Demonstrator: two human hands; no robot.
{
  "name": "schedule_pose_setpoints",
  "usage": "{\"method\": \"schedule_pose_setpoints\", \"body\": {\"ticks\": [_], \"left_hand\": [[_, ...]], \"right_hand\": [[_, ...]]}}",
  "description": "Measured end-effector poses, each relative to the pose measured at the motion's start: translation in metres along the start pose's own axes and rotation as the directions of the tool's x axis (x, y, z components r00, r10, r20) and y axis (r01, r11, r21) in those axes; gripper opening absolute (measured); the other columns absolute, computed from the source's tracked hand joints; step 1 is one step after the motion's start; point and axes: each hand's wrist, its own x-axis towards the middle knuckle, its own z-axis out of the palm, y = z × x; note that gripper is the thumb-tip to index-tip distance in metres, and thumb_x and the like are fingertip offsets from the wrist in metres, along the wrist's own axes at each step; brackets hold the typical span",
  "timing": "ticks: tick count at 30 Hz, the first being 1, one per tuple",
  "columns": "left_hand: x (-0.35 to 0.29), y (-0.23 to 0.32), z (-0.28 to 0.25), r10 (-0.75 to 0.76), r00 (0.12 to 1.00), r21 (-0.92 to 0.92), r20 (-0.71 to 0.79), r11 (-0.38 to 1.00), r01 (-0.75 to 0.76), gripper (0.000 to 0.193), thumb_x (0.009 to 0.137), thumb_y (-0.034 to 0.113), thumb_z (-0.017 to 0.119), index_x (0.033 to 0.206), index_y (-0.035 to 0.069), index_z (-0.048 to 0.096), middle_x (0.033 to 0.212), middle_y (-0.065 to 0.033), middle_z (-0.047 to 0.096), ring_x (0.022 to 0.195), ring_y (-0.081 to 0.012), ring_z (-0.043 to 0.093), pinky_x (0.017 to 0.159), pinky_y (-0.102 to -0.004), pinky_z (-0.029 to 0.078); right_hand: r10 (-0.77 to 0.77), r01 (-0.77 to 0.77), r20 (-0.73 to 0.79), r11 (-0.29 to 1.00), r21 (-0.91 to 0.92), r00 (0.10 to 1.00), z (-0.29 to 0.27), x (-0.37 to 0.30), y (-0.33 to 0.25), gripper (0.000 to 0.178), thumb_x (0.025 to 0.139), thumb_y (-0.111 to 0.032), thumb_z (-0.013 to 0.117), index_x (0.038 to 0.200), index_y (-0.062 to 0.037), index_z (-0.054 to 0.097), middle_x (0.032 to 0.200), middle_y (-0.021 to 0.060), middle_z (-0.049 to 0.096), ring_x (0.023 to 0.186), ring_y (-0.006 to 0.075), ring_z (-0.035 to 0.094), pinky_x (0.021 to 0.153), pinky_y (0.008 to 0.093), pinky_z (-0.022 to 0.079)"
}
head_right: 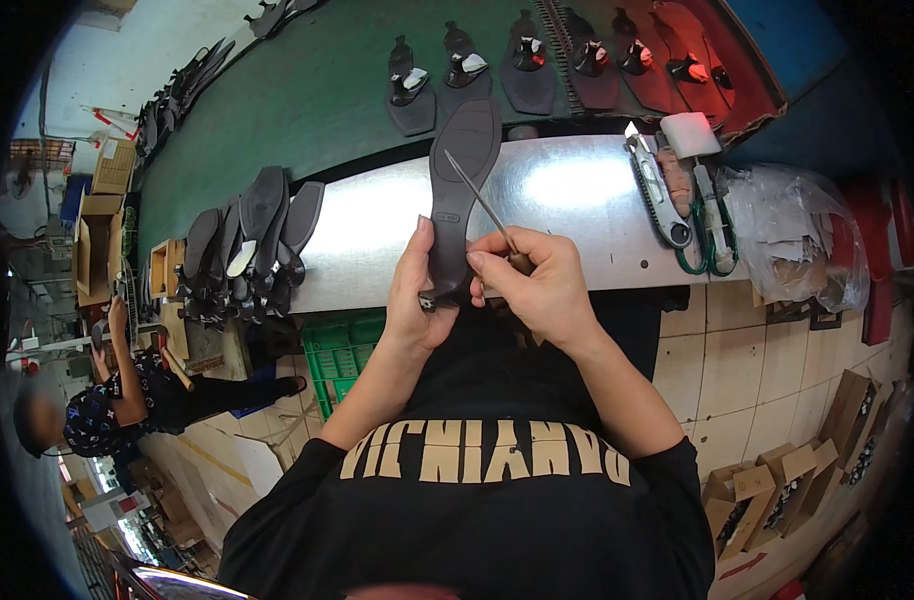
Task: Applying adhesive and attaching components to shoe soles on a manufacturing line.
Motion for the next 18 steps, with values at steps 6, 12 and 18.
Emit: {"method": "schedule_pose_setpoints", "body": {"ticks": [6, 12, 18], "left_hand": [[0.0, 0.005, -0.005, -0.104, 0.994, 0.033, 0.038, 0.994, 0.102, 0.052, 0.103, 0.047, 0.038, 0.099, -0.001, 0.059, 0.082, -0.0116, 0.065, 0.06, -0.0213, 0.063, 0.052, -0.0337, 0.053], [-0.007, 0.003, 0.001, -0.032, 0.993, 0.182, 0.118, 0.983, 0.01, 0.048, 0.104, 0.042, 0.041, 0.099, -0.002, 0.059, 0.083, -0.012, 0.065, 0.06, -0.0201, 0.064, 0.053, -0.0313, 0.053], [-0.009, -0.004, -0.002, 0.016, 0.995, 0.214, 0.101, 0.976, -0.037, 0.043, 0.103, 0.04, 0.046, 0.098, 0.0, 0.062, 0.083, -0.0084, 0.067, 0.062, -0.0133, 0.064, 0.055, -0.0256, 0.054]], "right_hand": [[0.125, -0.15, 0.168, 0.977, 0.148, 0.978, -0.013, 0.007, -0.009, 0.011, 0.09, 0.0, 0.062, 0.093, 0.0107, 0.063, 0.077, 0.0121, 0.067, 0.068, 0.0184, 0.069, 0.062, 0.028, 0.056], [0.185, -0.198, 0.192, 0.979, 0.051, 0.964, -0.016, 0.0, -0.006, 0.009, 0.089, -0.001, 0.059, 0.091, 0.0074, 0.061, 0.076, 0.012, 0.068, 0.065, 0.0148, 0.067, 0.057, 0.0221, 0.049], [0.207, -0.211, 0.047, 0.972, 0.107, 0.977, -0.011, -0.008, 0.001, 0.014, 0.092, -0.01, 0.062, 0.095, 0.0036, 0.064, 0.077, 0.0068, 0.068, 0.06, 0.006, 0.061, 0.048, 0.0175, 0.04]]}}
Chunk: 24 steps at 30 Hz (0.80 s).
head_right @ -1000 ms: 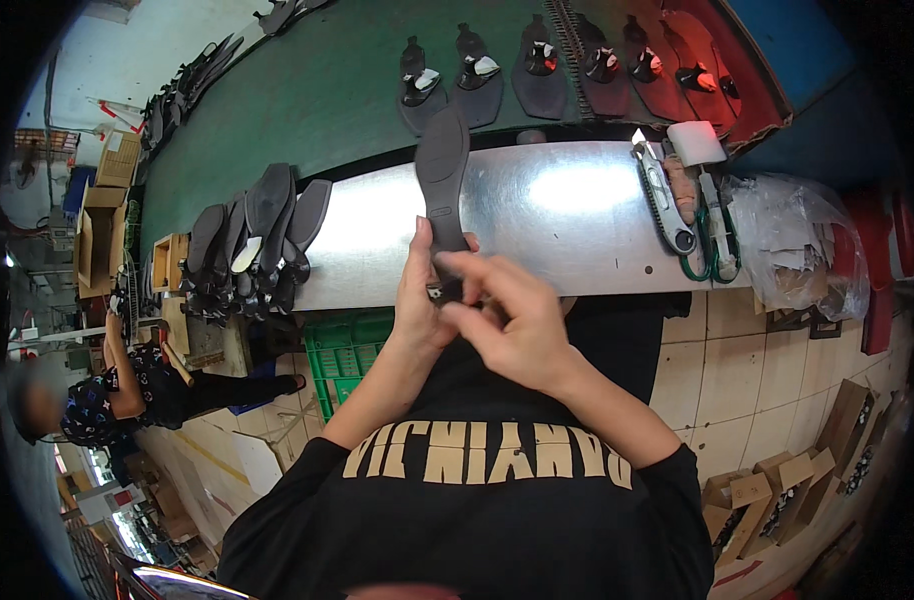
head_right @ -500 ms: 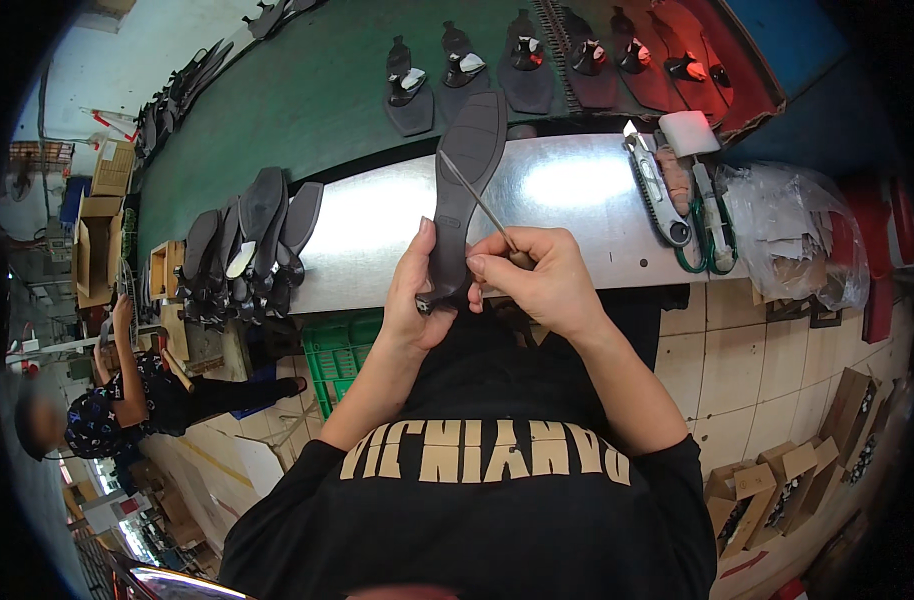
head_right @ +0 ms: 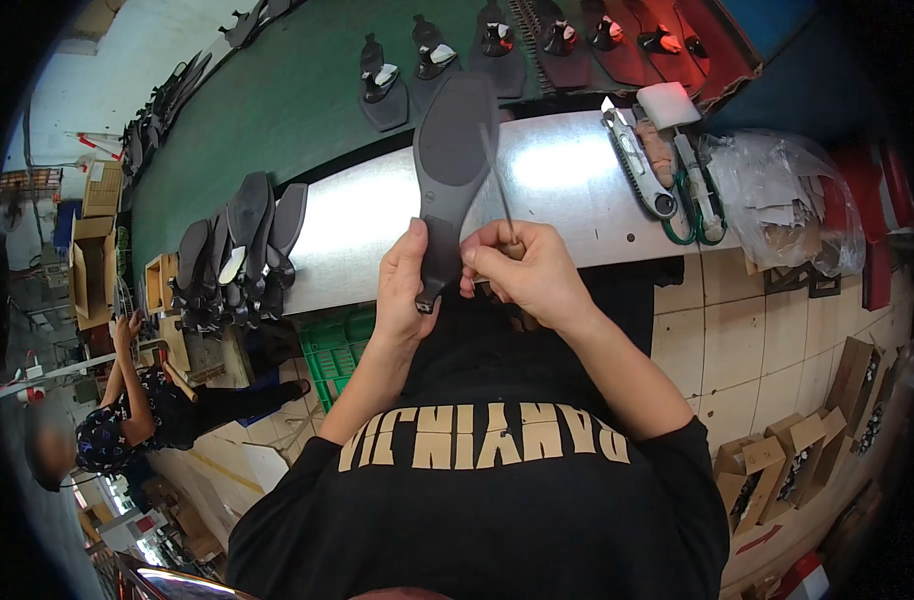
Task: Applying adhesive and attaching components to shoe soles on a manufacturing line.
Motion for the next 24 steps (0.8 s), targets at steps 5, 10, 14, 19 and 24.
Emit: {"method": "schedule_pose_setpoints", "body": {"ticks": [5, 10, 14, 19, 24], "left_hand": [[0.004, -0.008, 0.004, 0.076, 0.98, -0.08, -0.183, 0.993, -0.092, 0.042, 0.103, 0.04, 0.046, 0.095, 0.002, 0.062, 0.079, -0.0068, 0.066, 0.062, -0.0127, 0.064, 0.055, -0.0255, 0.055], [0.004, -0.018, 0.008, 0.139, 0.951, -0.099, -0.276, 0.98, -0.172, 0.039, 0.104, 0.039, 0.046, 0.094, 0.004, 0.062, 0.079, -0.0051, 0.066, 0.063, -0.0114, 0.064, 0.056, -0.0252, 0.054], [0.005, -0.028, -0.001, 0.194, 0.96, -0.112, -0.202, 0.969, -0.219, 0.036, 0.103, 0.037, 0.05, 0.099, 0.005, 0.064, 0.087, -0.0031, 0.068, 0.074, -0.0102, 0.065, 0.066, -0.0239, 0.053], [0.011, -0.026, 0.006, 0.036, 0.982, -0.237, -0.184, 0.968, -0.079, 0.037, 0.103, 0.04, 0.048, 0.103, 0.005, 0.061, 0.089, -0.0058, 0.067, 0.072, -0.014, 0.065, 0.063, -0.0272, 0.053], [0.006, -0.019, -0.004, 0.062, 0.991, -0.212, -0.119, 0.973, -0.087, 0.038, 0.104, 0.04, 0.044, 0.106, 0.004, 0.057, 0.091, -0.0089, 0.066, 0.072, -0.0184, 0.065, 0.061, -0.0308, 0.054]], "right_hand": [[-0.158, 0.156, -0.15, 0.987, -0.024, 0.976, 0.014, -0.004, 0.018, 0.016, 0.092, -0.008, 0.066, 0.099, 0.0058, 0.066, 0.077, 0.0053, 0.068, 0.064, 0.0067, 0.063, 0.051, 0.0179, 0.045], [-0.312, 0.272, -0.245, 0.945, -0.181, 0.918, 0.021, 0.0, 0.032, 0.013, 0.088, -0.007, 0.07, 0.095, 0.0043, 0.07, 0.075, 0.0033, 0.068, 0.065, 0.0064, 0.062, 0.057, 0.0194, 0.049], [-0.557, 0.391, -0.175, 0.741, -0.545, 0.812, 0.018, 0.001, 0.044, 0.009, 0.088, -0.006, 0.068, 0.087, 0.0026, 0.067, 0.07, -0.0009, 0.064, 0.06, 0.0042, 0.057, 0.053, 0.0195, 0.045], [-0.251, 0.22, -0.233, 0.964, -0.152, 0.94, 0.016, 0.003, 0.032, 0.01, 0.09, -0.007, 0.067, 0.09, 0.0017, 0.062, 0.071, -0.0021, 0.059, 0.058, 0.004, 0.053, 0.052, 0.02, 0.042], [-0.011, 0.012, -0.025, 0.998, 0.059, 1.0, 0.013, 0.004, 0.021, 0.013, 0.092, -0.011, 0.065, 0.094, 0.0003, 0.058, 0.076, 0.0, 0.058, 0.063, 0.005, 0.055, 0.056, 0.0207, 0.045]]}}
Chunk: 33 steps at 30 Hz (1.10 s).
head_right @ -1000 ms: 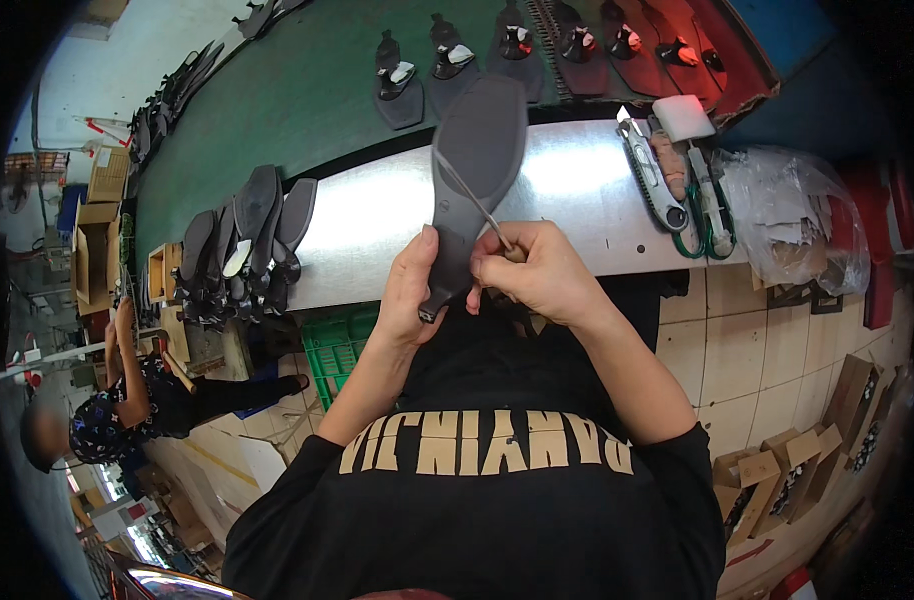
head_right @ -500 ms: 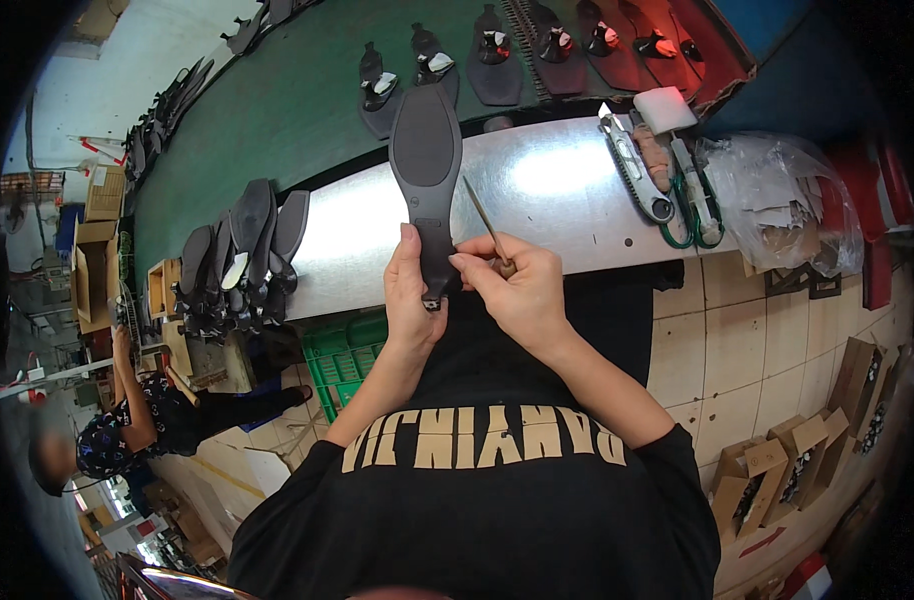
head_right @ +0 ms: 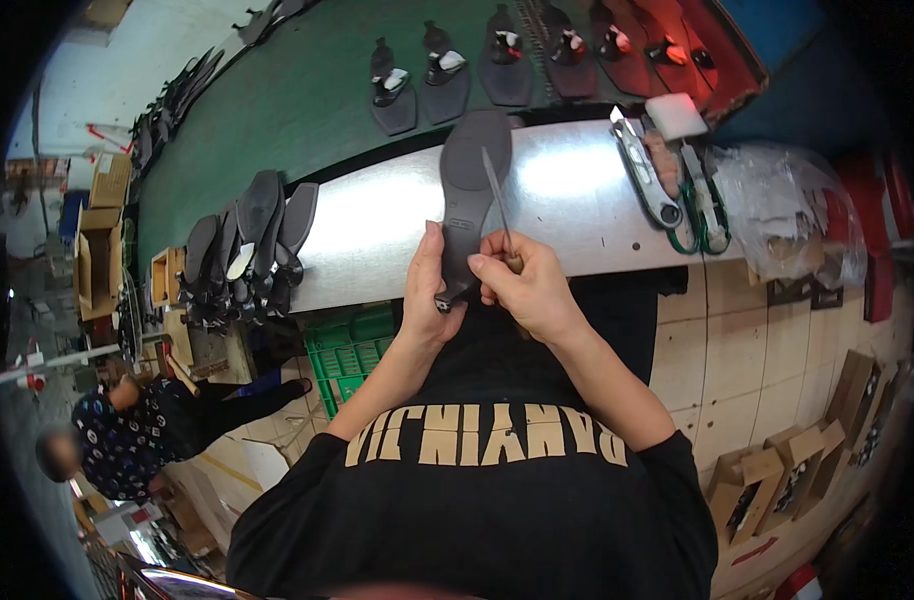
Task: Applying adhesive and attaching components to shoe soles on a manufacturing line.
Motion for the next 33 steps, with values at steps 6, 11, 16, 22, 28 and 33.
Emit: {"method": "schedule_pose_setpoints", "body": {"ticks": [6, 11, 16, 22, 28, 33], "left_hand": [[-0.015, 0.033, 0.0, 0.032, 0.998, 0.38, 0.057, 0.923, -0.051, 0.018, 0.096, 0.015, 0.059, 0.105, 0.0, 0.064, 0.082, 0.0022, 0.062, 0.076, -0.0058, 0.057, 0.07, -0.0227, 0.047], [-0.041, 0.149, -0.034, 0.243, 0.966, 0.648, -0.086, 0.75, -0.131, 0.025, 0.086, 0.012, 0.072, 0.107, -0.001, 0.07, 0.091, 0.0013, 0.068, 0.081, -0.0054, 0.06, 0.07, -0.0231, 0.05], [-0.077, 0.289, -0.111, 0.422, 0.884, 0.871, -0.201, 0.49, -0.036, 0.063, 0.083, 0.015, 0.075, 0.138, -0.001, 0.05, 0.1, -0.0085, 0.071, 0.084, -0.012, 0.066, 0.076, -0.024, 0.051], [-0.051, 0.31, -0.157, 0.816, 0.576, 0.996, -0.047, 0.084, -0.038, 0.056, 0.087, 0.023, 0.074, 0.135, 0.001, 0.054, 0.115, -0.0158, 0.067, 0.102, -0.0189, 0.065, 0.088, -0.0296, 0.051], [0.124, 0.189, -0.097, 0.57, 0.815, 0.934, 0.104, 0.225, -0.276, 0.063, 0.083, 0.032, 0.076, 0.133, 0.001, 0.056, 0.125, -0.0175, 0.064, 0.117, -0.0241, 0.062, 0.098, -0.0353, 0.048], [0.257, 0.123, -0.096, 0.504, 0.863, 0.995, 0.031, -0.099, 0.022, 0.06, 0.084, 0.043, 0.069, 0.137, 0.019, 0.054, 0.131, -0.0208, 0.057, 0.128, -0.0399, 0.048, 0.104, -0.0529, 0.038]], "right_hand": [[-0.166, 0.165, 0.016, 0.949, -0.269, 0.986, 0.001, -0.008, 0.001, 0.015, 0.093, -0.007, 0.061, 0.105, 0.0005, 0.059, 0.081, -0.0016, 0.056, 0.07, 0.0055, 0.054, 0.063, 0.0197, 0.044], [-0.387, 0.35, 0.04, 0.78, -0.519, 0.921, -0.003, 0.0, -0.012, 0.03, 0.094, -0.001, 0.051, 0.124, -0.0014, 0.056, 0.094, -0.0006, 0.051, 0.074, 0.0044, 0.046, 0.064, 0.0184, 0.04], [-0.4, 0.293, -0.082, 0.781, -0.551, 0.913, -0.036, 0.005, -0.026, 0.029, 0.094, 0.0, 0.051, 0.121, -0.0014, 0.062, 0.094, 0.0006, 0.054, 0.071, 0.0049, 0.047, 0.06, 0.0196, 0.039], [-0.627, 0.225, -0.123, 0.446, -0.866, 0.769, -0.089, 0.018, -0.021, 0.026, 0.09, 0.001, 0.056, 0.113, -0.0014, 0.067, 0.088, 0.0055, 0.057, 0.074, 0.0139, 0.055, 0.063, 0.0271, 0.045], [-0.74, 0.106, -0.017, 0.119, -0.987, 0.672, -0.109, 0.034, -0.027, 0.025, 0.084, -0.001, 0.061, 0.109, -0.0032, 0.066, 0.091, 0.0149, 0.06, 0.085, 0.0337, 0.059, 0.076, 0.0398, 0.047], [-0.744, 0.04, 0.019, 0.01, -0.999, 0.667, -0.113, 0.038, -0.031, 0.032, 0.083, -0.005, 0.064, 0.115, -0.0076, 0.064, 0.095, 0.0125, 0.061, 0.092, 0.0335, 0.058, 0.081, 0.0418, 0.047]]}}
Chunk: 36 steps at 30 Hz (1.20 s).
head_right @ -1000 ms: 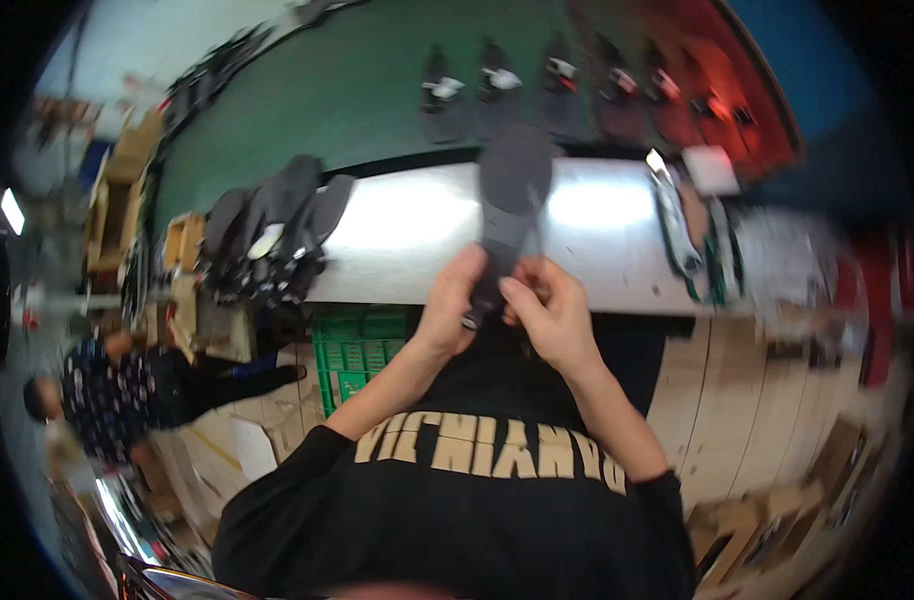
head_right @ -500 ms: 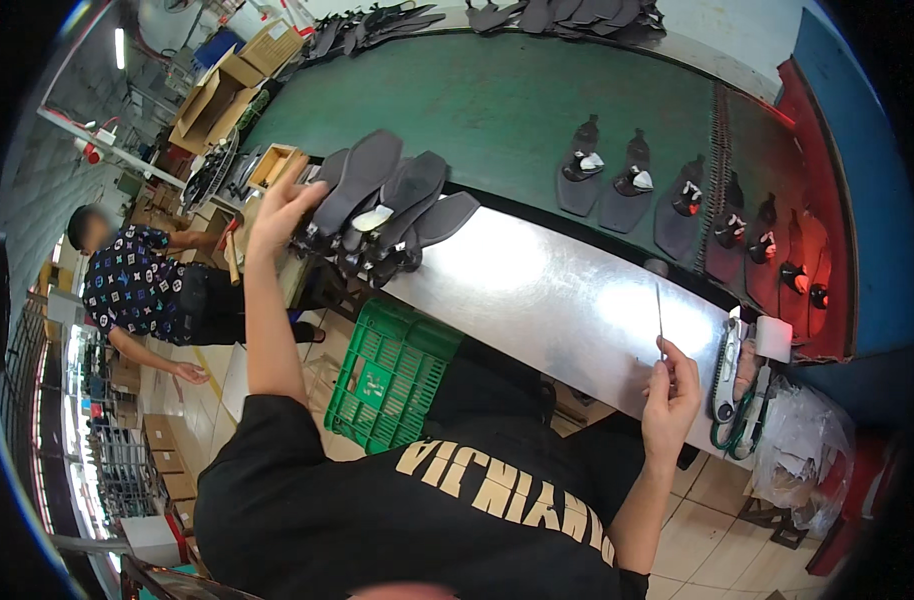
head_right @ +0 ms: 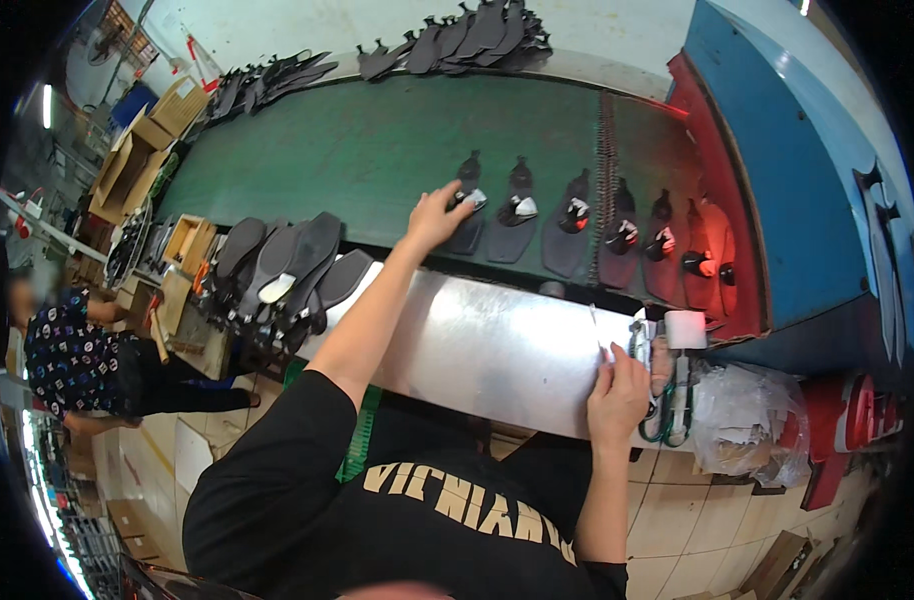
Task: Applying adhesive and attaching components to shoe soles on a manufacturing line.
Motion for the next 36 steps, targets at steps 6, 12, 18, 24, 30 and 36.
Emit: {"method": "schedule_pose_setpoints", "body": {"ticks": [6, 12, 18, 24, 30, 36], "left_hand": [[-0.023, 0.012, 0.024, 0.066, 0.918, -0.202, -0.392, 0.967, -0.156, 0.033, 0.081, 0.011, 0.07, 0.112, 0.02, 0.07, 0.111, -0.0157, 0.058, 0.099, -0.0316, 0.062, 0.086, -0.0408, 0.051], [-0.088, 0.084, -0.072, 0.033, 0.993, -0.913, -0.113, 0.39, -0.117, 0.028, 0.083, -0.001, 0.07, 0.111, -0.003, 0.067, 0.106, -0.0058, 0.067, 0.091, -0.0123, 0.063, 0.082, -0.0265, 0.051], [-0.221, 0.105, -0.095, 0.284, 0.814, -0.86, 0.506, 0.23, 0.455, 0.027, 0.081, -0.004, 0.071, 0.107, 0.0, 0.069, 0.121, -0.0143, 0.067, 0.104, -0.0161, 0.064, 0.092, -0.0311, 0.051], [-0.239, 0.09, -0.108, 0.21, 0.877, -0.9, 0.432, 0.044, 0.433, 0.029, 0.084, -0.007, 0.065, 0.112, 0.0, 0.067, 0.127, -0.017, 0.062, 0.104, -0.0201, 0.065, 0.09, -0.0331, 0.054], [-0.256, 0.082, -0.107, 0.179, 0.874, -0.892, 0.452, 0.124, 0.435, 0.031, 0.082, -0.006, 0.067, 0.112, -0.001, 0.067, 0.109, -0.0112, 0.069, 0.092, -0.0146, 0.067, 0.073, -0.0265, 0.06], [-0.256, 0.09, -0.108, 0.213, 0.896, -0.919, 0.391, 0.147, 0.366, 0.031, 0.08, -0.005, 0.07, 0.111, -0.001, 0.068, 0.105, -0.0096, 0.069, 0.088, -0.0129, 0.067, 0.07, -0.0227, 0.059]], "right_hand": [[0.049, -0.047, 0.045, 0.998, -0.047, 0.998, -0.006, -0.005, -0.015, 0.039, 0.082, -0.002, 0.065, 0.12, -0.0072, 0.064, 0.106, 0.0136, 0.061, 0.1, 0.0339, 0.057, 0.087, 0.0411, 0.047], [0.143, -0.199, 0.14, 0.626, 0.754, 0.98, -0.017, -0.012, -0.032, 0.014, 0.088, 0.001, 0.059, 0.102, 0.0008, 0.062, 0.117, 0.0147, 0.06, 0.112, 0.0232, 0.056, 0.088, 0.0344, 0.05], [-0.114, -0.379, 0.362, -0.239, 0.894, 0.925, -0.019, 0.005, -0.101, 0.044, 0.083, -0.014, 0.072, 0.12, 0.0012, 0.055, 0.118, 0.0147, 0.061, 0.119, 0.0261, 0.056, 0.106, 0.0425, 0.039], [-0.068, -0.277, 0.279, 0.025, 0.96, 0.958, -0.047, -0.004, -0.107, 0.031, 0.077, -0.002, 0.073, 0.087, -0.0079, 0.045, 0.093, 0.0031, 0.051, 0.084, 0.0113, 0.049, 0.079, 0.026, 0.041], [-0.108, -0.207, 0.302, 0.514, 0.832, 0.947, -0.058, -0.04, -0.125, 0.031, 0.074, 0.001, 0.077, 0.099, -0.0012, 0.059, 0.084, 0.0049, 0.059, 0.075, 0.0091, 0.057, 0.068, 0.0249, 0.046], [-0.191, 0.009, 0.151, 0.647, 0.762, 0.97, -0.056, -0.042, -0.126, 0.05, 0.07, 0.002, 0.076, 0.119, -0.0013, 0.064, 0.099, 0.0125, 0.07, 0.085, 0.0213, 0.066, 0.078, 0.0296, 0.05]]}}
